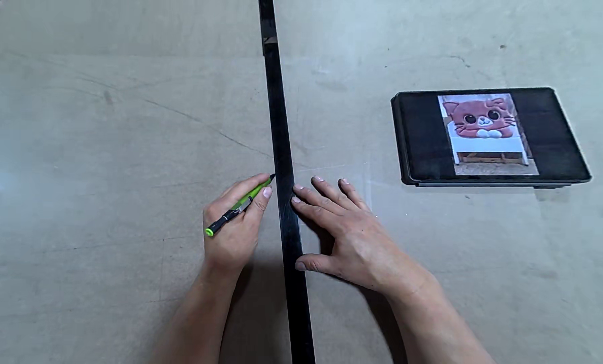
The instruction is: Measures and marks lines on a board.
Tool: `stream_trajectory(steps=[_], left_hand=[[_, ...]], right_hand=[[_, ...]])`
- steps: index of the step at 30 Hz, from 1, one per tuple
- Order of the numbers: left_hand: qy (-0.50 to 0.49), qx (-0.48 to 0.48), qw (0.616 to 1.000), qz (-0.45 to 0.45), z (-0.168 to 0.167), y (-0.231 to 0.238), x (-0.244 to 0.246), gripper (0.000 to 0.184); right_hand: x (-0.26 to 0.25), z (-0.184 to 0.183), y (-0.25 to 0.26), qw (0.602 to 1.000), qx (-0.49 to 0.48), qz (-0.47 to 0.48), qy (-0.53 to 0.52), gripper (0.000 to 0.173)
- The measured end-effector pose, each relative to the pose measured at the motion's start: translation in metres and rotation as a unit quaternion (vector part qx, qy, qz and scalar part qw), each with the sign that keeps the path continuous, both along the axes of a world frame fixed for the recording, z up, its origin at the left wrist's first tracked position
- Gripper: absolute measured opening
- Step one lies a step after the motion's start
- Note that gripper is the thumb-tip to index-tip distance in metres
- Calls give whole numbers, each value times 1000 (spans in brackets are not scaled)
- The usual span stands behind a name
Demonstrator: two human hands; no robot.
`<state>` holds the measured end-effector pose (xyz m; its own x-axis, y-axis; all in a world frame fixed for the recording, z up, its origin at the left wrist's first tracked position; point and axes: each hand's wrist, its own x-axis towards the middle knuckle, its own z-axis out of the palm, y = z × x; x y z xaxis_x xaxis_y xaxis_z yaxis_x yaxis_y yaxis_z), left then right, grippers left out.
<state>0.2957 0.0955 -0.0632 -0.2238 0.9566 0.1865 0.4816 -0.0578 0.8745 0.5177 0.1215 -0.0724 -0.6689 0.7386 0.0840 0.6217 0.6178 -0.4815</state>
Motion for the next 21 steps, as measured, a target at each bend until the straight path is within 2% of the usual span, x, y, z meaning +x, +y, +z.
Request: stream_trajectory(steps=[4,6,8,10,12,15,18,21], left_hand=[[-14,-30,999,-3,3,-1,-3,24],[-78,-34,996,9,5,-2,-7,20],[-144,6,989,12,3,-3,-11,19],[-163,44,985,25,-1,-2,-11,22],[-143,49,988,29,-2,-3,-11,29],[-98,24,995,18,1,-4,-11,33],[-65,13,998,5,0,-3,-11,32],[-38,32,999,2,-5,1,-13,31]], right_hand=[[1,0,0,1000,-10,4,0,92],[1,1,0,1000,-13,5,-2,92],[0,1,0,1000,-7,3,7,91],[-4,1,-2,1000,0,8,30,90],[-14,0,-9,999,5,31,34,84],[-15,1,-11,999,1,37,-21,71],[17,4,-8,999,-4,-16,-29,61],[71,-2,-8,995,23,-88,-35,61]])
